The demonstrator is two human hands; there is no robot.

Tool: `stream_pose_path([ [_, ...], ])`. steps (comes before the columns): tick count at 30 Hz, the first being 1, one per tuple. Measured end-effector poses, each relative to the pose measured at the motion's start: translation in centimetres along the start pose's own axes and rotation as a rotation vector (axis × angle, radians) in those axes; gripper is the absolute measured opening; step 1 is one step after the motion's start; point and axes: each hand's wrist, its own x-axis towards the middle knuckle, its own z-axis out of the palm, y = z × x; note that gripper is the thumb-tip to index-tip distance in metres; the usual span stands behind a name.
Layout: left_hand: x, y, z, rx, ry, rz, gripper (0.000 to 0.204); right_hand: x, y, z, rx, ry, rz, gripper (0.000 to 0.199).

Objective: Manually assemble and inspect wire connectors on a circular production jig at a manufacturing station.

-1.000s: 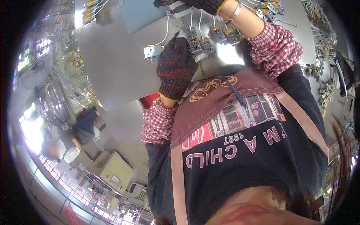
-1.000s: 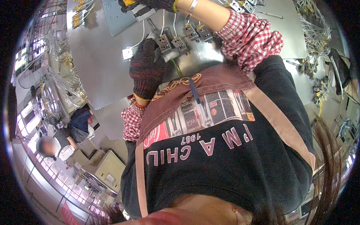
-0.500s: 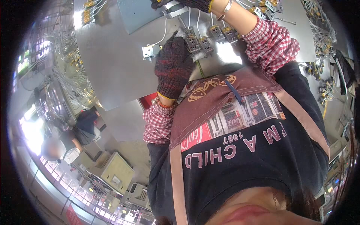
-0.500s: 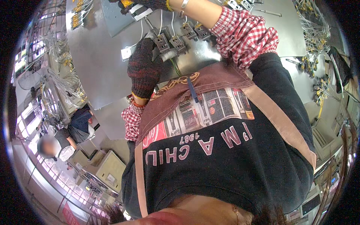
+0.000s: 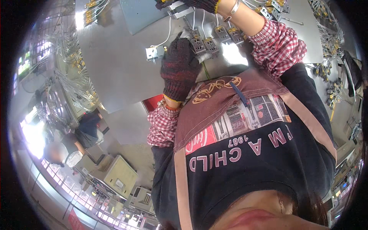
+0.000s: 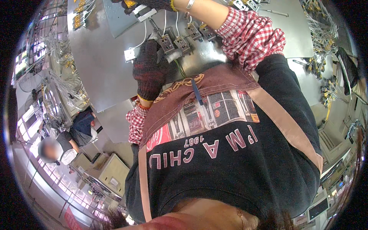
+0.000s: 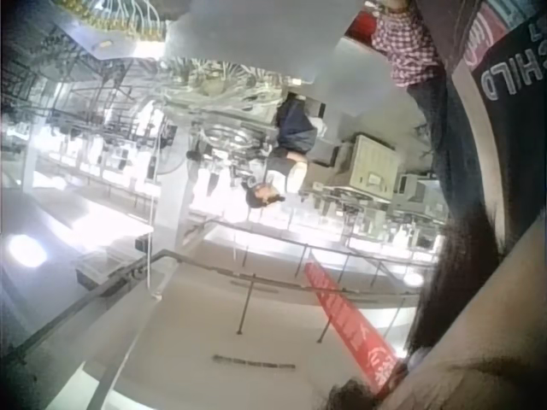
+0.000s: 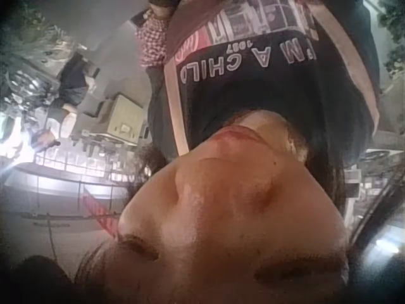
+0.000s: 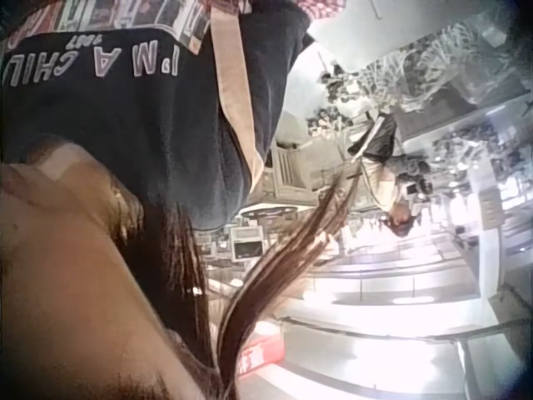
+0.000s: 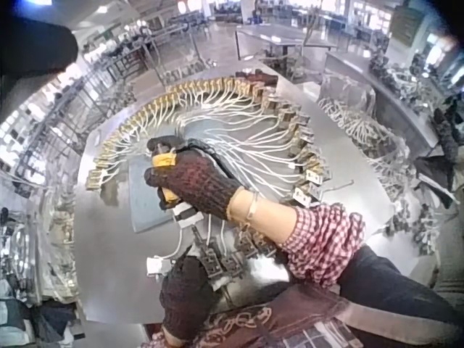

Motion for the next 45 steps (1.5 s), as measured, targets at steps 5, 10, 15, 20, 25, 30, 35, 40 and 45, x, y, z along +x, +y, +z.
stream_pose_path([
  [5, -0.6, -1.3, -1.4, 0.080, 0.303, 0.057, 0.083, -3.0, 2.5, -1.9, -0.216, 0.155, -0.271, 0.033],
  [10, -1.3, -7.1, -4.6, -0.328, -0.203, -0.582, 0.091, -0.1, -3.6, -6.2, 0.514, -0.103, 0.562, 0.035],
  [15, 0.1, -4.8, -4.6, -0.982, -0.011, -0.439, 0.074, 0.1, -5.1, -8.5, 0.566, -0.190, 0.640, 0.037],
  [20, 2.9, 0.2, -4.7, -0.978, -0.003, -0.433, 0.076, -2.0, 0.8, -4.2, 0.235, -0.093, 0.151, 0.044],
  [25, 2.4, 1.6, -4.1, -0.153, -0.054, -0.093, 0.069, -0.8, -1.9, -3.6, 0.849, 0.050, 0.393, 0.044],
  [30, 1.6, 2.1, -2.5, 0.064, -0.048, 0.123, 0.068, 0.3, -2.9, -3.2, 0.738, -0.059, 0.631, 0.042],
  [35, 1.4, 0.8, 0.6, -0.165, 0.051, -0.088, 0.068, 0.5, -2.1, -3.6, 0.664, -0.097, 0.695, 0.041],
  [40, 1.9, 1.1, 0.5, -0.115, -0.097, -0.104, 0.074, 0.5, -2.2, -4.9, 0.644, -0.163, 0.742, 0.041],
  [45, 0.7, -0.4, -0.2, -0.072, -0.079, -0.136, 0.070, 1.5, -3.8, -2.1, 0.729, -0.136, 0.833, 0.041],
])
